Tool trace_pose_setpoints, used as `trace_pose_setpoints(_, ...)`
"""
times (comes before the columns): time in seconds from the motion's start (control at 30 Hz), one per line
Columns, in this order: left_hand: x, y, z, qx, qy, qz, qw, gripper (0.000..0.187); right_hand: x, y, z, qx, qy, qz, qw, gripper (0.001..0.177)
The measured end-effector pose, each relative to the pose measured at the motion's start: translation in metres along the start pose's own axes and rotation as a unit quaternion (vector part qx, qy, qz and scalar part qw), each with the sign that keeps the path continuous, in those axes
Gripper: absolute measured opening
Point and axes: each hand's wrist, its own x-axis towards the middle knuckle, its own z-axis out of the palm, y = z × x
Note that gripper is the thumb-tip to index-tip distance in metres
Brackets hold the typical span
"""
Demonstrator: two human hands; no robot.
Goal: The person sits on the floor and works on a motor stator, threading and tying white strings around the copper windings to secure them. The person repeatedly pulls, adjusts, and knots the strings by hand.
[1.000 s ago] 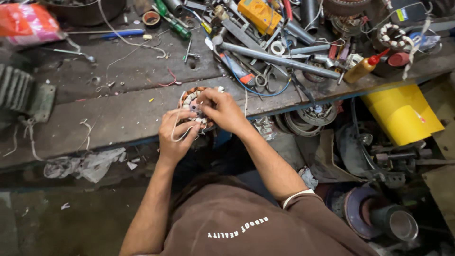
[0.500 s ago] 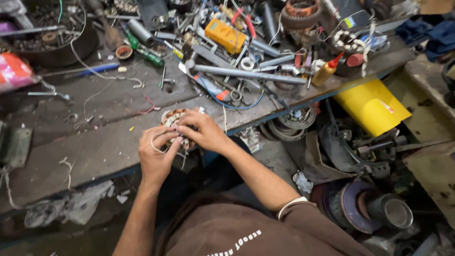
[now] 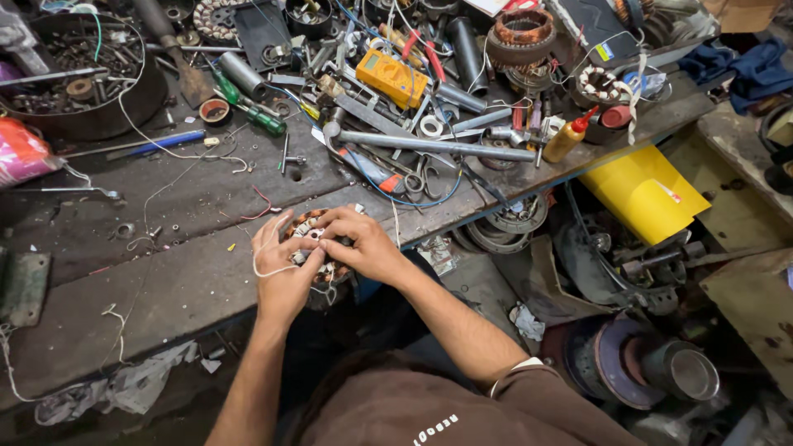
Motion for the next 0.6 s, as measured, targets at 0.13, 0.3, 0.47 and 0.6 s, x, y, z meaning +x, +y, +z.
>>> trace_pose_setpoints(0.13,-0.001,-0.005,0.005,-0.006,-0.023,-0.01,1.0,0.017,0.0,0.002,-0.002,0.016,0.0,0.01,1.0,0.011)
trace_pose_setpoints(0.3,-0.003,-0.008,0.007,-0.01,-0.039,-0.023,0.999,0.017,-0.002,0.005,0.0,0.01,0.003,0.002,1.0,0.009)
trace_pose_setpoints(0.47,-0.006,0.0,0.009,0.041,-0.03,-0.025,0.998,0.013,-0.005,0.0,0.003,0.007,0.027,0.016,0.999,0.023)
trace_pose_setpoints(0.6,-0.01,0.009,0.01,0.06,-0.009,-0.021,0.998,0.012,-0.025,-0.019,0.013,-0.107,0.111,-0.046,0.987,0.028)
